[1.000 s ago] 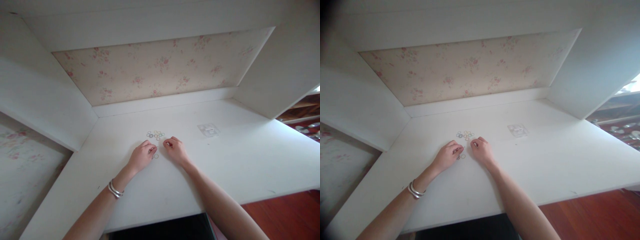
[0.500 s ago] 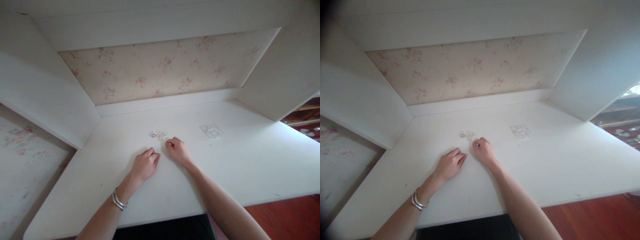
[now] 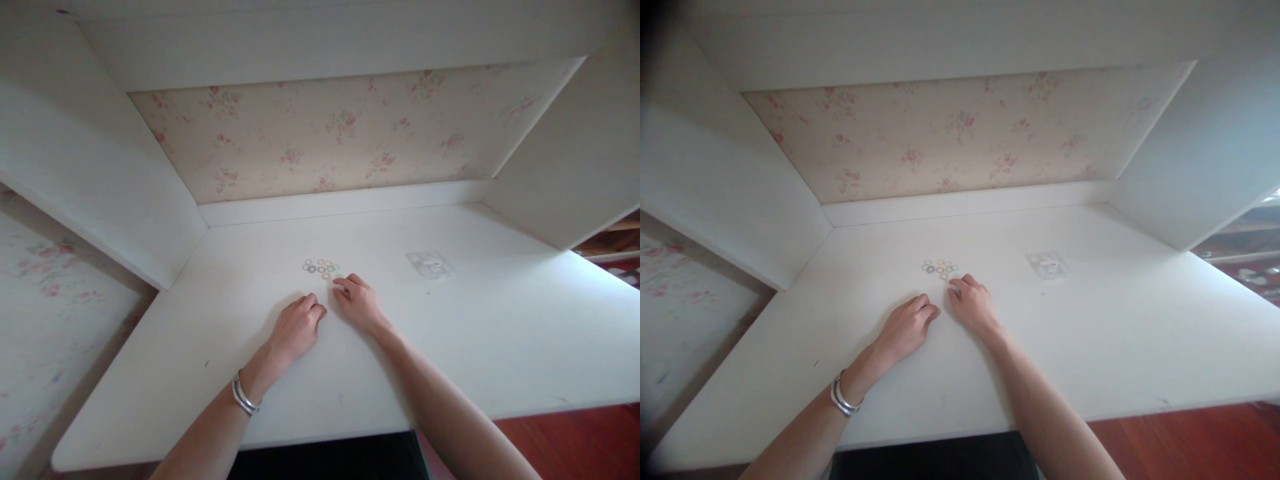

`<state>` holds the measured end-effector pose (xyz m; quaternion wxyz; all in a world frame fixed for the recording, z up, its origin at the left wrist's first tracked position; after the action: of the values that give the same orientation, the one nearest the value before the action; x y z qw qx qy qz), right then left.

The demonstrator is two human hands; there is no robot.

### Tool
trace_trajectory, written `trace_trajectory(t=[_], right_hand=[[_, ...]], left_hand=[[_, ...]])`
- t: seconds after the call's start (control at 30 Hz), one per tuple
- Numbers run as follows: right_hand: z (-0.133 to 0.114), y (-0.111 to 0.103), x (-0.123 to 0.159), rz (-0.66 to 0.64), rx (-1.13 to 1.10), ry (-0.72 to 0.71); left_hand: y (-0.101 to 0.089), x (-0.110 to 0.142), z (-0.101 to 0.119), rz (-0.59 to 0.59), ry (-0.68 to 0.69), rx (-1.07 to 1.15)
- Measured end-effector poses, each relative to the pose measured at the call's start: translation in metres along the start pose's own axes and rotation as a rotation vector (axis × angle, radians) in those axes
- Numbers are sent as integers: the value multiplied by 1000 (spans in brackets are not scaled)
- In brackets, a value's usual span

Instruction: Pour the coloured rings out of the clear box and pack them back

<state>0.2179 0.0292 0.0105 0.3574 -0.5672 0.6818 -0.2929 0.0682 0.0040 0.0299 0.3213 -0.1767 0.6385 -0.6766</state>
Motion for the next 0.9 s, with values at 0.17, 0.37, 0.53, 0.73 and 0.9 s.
trace_trajectory(t=[0.17,0.37,0.53,0.73,0.9], right_hand=[[-11,4,-5,-14,191,-60],[-12,8,-15,-17,157,-43],[-5,11,-16,-24,110,-63],[-5,9,-13,19,63,-109],[-15,6,0,-5,-60,-199]], left_hand=[[-3,0,1,30,-30,50],[-17,4,-11,166,-144,181],[-15,11,-44,306,-292,267],[-3,13,-75,346,-413,405],[-1,13,-80,352,-468,494]])
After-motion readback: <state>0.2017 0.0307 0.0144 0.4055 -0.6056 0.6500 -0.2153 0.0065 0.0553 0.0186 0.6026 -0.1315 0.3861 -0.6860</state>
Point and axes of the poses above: each hand's wrist, its own x-axis away from the middle knuckle, its own y-axis out of the palm, z = x × y, the point moved 5 cm from there along -x, towards the middle knuckle, and after that the axes turned 8 degrees about y, right-handed, at the moved point
